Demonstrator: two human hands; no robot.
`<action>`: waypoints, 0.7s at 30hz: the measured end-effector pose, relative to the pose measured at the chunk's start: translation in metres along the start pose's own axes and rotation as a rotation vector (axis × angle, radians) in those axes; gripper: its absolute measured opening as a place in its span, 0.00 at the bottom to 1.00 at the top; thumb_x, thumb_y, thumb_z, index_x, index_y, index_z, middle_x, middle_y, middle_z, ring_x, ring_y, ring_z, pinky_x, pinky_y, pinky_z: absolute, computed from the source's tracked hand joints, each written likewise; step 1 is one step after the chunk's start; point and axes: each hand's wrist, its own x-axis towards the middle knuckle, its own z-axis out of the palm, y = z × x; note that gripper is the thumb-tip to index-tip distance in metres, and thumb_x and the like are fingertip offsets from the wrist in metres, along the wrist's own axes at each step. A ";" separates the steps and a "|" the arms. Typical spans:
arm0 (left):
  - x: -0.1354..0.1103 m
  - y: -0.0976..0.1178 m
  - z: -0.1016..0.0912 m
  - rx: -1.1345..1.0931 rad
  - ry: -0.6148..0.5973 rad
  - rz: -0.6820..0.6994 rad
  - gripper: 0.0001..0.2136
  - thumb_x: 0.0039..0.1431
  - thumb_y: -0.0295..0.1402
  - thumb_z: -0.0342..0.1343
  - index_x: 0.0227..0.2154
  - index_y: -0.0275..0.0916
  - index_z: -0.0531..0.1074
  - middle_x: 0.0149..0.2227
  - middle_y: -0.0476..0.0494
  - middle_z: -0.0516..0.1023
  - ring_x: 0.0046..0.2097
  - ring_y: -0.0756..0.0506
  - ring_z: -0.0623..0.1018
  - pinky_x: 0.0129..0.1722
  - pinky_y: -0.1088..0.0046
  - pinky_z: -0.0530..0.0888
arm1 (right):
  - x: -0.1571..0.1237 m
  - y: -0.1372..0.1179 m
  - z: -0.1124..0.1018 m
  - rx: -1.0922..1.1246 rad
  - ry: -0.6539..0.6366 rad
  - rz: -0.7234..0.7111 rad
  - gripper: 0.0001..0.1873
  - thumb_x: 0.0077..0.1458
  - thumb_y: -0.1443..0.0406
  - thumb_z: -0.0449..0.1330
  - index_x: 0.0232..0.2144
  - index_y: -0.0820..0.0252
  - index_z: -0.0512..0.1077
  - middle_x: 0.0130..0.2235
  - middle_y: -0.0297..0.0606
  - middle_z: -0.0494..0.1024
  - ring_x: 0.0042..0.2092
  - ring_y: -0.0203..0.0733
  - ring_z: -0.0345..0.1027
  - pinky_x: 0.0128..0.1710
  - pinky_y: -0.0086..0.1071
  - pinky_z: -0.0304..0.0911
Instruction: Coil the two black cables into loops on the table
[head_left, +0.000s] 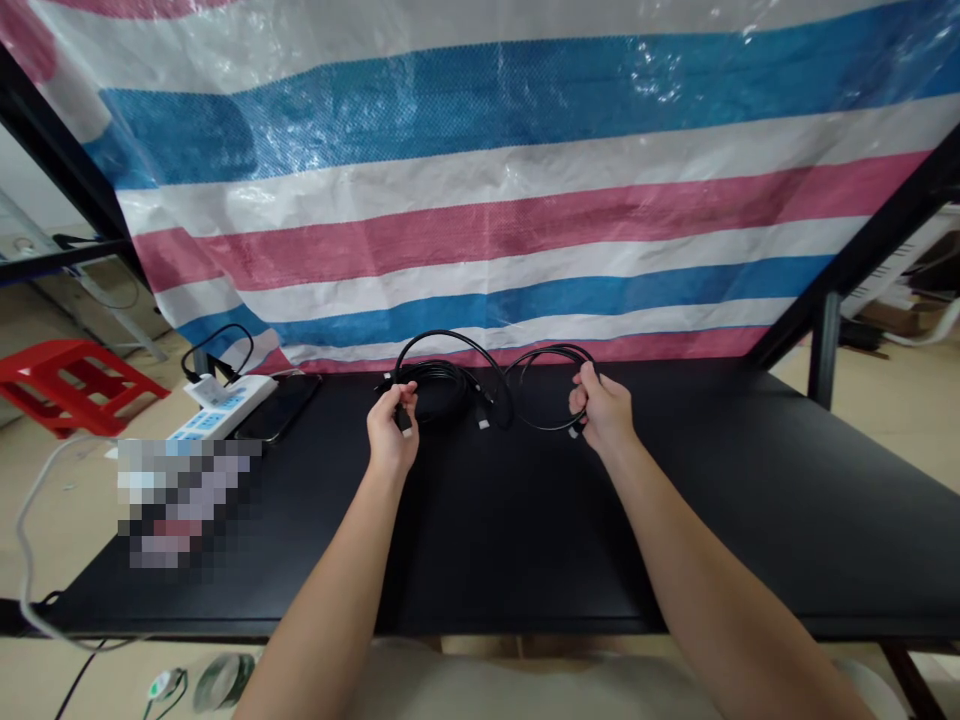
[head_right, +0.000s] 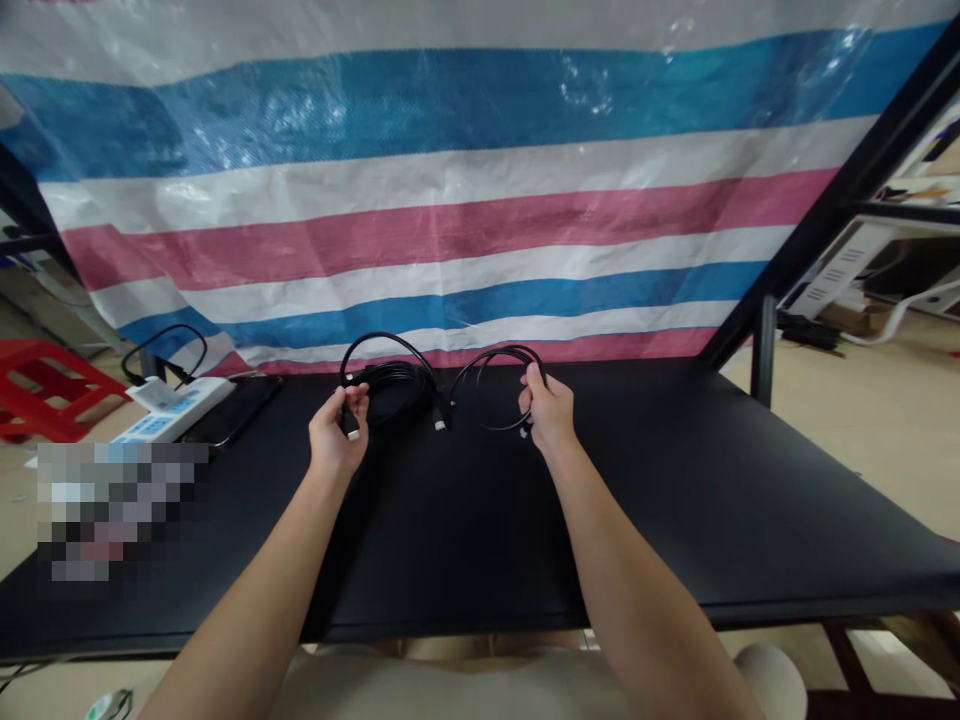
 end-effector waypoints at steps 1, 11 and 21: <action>-0.002 0.001 0.002 -0.027 -0.004 -0.040 0.09 0.44 0.29 0.60 0.14 0.37 0.67 0.19 0.51 0.70 0.31 0.52 0.77 0.37 0.78 0.71 | -0.001 0.000 0.002 0.051 -0.033 0.010 0.30 0.37 0.36 0.57 0.18 0.53 0.56 0.11 0.23 0.52 0.14 0.32 0.48 0.11 0.27 0.41; -0.021 -0.013 0.018 0.027 -0.069 -0.176 0.05 0.44 0.23 0.60 0.17 0.35 0.71 0.26 0.46 0.77 0.29 0.54 0.76 0.34 0.78 0.73 | -0.038 0.002 0.034 0.053 -0.284 -0.174 0.34 0.17 0.40 0.67 0.20 0.54 0.60 0.20 0.27 0.66 0.21 0.33 0.56 0.19 0.29 0.54; -0.038 -0.024 0.020 0.057 -0.335 -0.297 0.18 0.43 0.41 0.65 0.11 0.37 0.65 0.35 0.35 0.80 0.43 0.41 0.79 0.42 0.68 0.75 | -0.038 -0.009 0.027 0.311 -0.411 0.067 0.25 0.36 0.56 0.66 0.14 0.54 0.51 0.11 0.20 0.45 0.14 0.28 0.41 0.15 0.26 0.44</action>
